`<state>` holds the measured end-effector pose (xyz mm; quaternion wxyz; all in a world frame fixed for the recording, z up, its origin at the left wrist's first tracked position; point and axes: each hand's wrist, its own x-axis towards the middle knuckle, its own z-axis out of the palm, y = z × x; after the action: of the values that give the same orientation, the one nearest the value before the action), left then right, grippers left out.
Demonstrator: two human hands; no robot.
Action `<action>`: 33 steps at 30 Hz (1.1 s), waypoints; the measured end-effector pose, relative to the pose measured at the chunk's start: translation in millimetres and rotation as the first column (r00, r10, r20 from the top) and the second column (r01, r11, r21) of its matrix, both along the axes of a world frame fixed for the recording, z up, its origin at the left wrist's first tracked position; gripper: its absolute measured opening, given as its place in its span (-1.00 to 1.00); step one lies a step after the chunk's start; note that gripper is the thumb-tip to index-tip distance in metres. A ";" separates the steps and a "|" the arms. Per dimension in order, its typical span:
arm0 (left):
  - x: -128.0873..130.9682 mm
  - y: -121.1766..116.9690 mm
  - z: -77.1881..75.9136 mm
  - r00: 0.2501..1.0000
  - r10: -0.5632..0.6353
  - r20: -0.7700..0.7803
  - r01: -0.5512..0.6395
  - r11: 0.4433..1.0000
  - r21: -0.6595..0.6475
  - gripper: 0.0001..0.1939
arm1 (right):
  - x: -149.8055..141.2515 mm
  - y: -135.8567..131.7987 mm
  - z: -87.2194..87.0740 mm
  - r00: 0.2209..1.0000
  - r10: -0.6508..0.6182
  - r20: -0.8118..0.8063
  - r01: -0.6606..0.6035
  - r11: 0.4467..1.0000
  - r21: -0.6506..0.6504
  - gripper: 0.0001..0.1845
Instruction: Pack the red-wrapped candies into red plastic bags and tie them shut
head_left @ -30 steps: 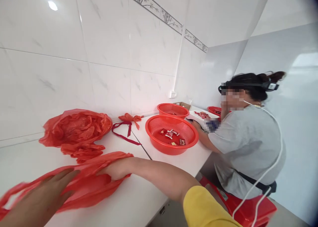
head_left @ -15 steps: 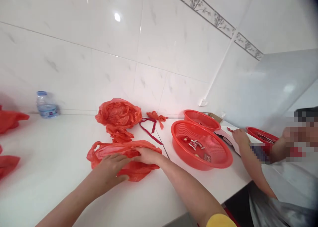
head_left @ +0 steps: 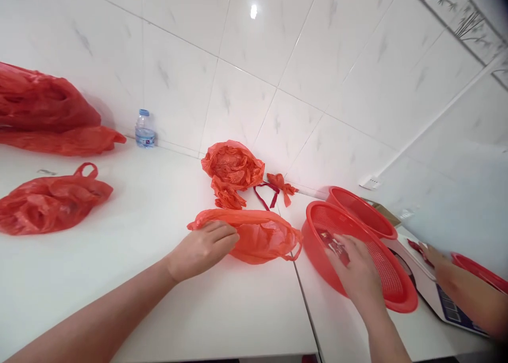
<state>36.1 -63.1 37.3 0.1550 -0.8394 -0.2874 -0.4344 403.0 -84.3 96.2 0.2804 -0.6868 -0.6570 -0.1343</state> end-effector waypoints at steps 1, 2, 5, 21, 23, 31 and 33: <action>-2.0 -1.0 1.3 0.999 0.050 -0.003 -0.050 0.996 0.067 -0.73 | 7.6 -0.4 -5.7 0.997 -0.046 0.058 0.049 0.998 -0.038 -0.48; -4.6 -1.1 2.1 0.992 0.123 0.023 -0.125 0.984 0.124 -0.69 | 13.4 -1.6 -11.3 0.992 -0.072 0.106 0.082 0.993 -0.090 -0.45; -12.6 3.6 2.5 0.919 0.344 0.191 -0.371 0.919 0.131 -0.57 | 20.1 -9.0 -24.8 0.980 -0.061 0.192 0.108 0.964 -0.244 -0.51; -30.3 17.9 6.8 0.577 0.533 0.619 0.521 0.343 -0.782 -0.82 | 21.6 -57.1 -69.2 0.927 0.112 0.357 -0.038 0.977 -0.210 -0.62; -33.5 20.7 6.6 0.493 0.536 0.686 0.696 0.230 -0.680 -0.84 | 24.1 -58.2 -70.5 0.924 0.108 0.368 -0.024 0.974 -0.225 -0.60; -44.8 18.3 20.2 0.331 0.462 0.823 0.847 0.239 -0.475 -0.81 | 19.2 -52.3 -33.5 0.970 0.104 0.221 -0.003 0.911 -0.412 -0.55; -45.2 18.0 20.5 0.366 0.425 0.828 0.797 0.315 -0.515 -0.73 | 17.4 -49.1 -17.5 0.985 0.125 0.120 -0.054 0.880 -0.472 -0.49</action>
<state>-9.2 -45.1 57.8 -0.6028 -0.4034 -0.3734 -0.5783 420.5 -133.4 78.8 0.0635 -0.6910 -0.7200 -0.0094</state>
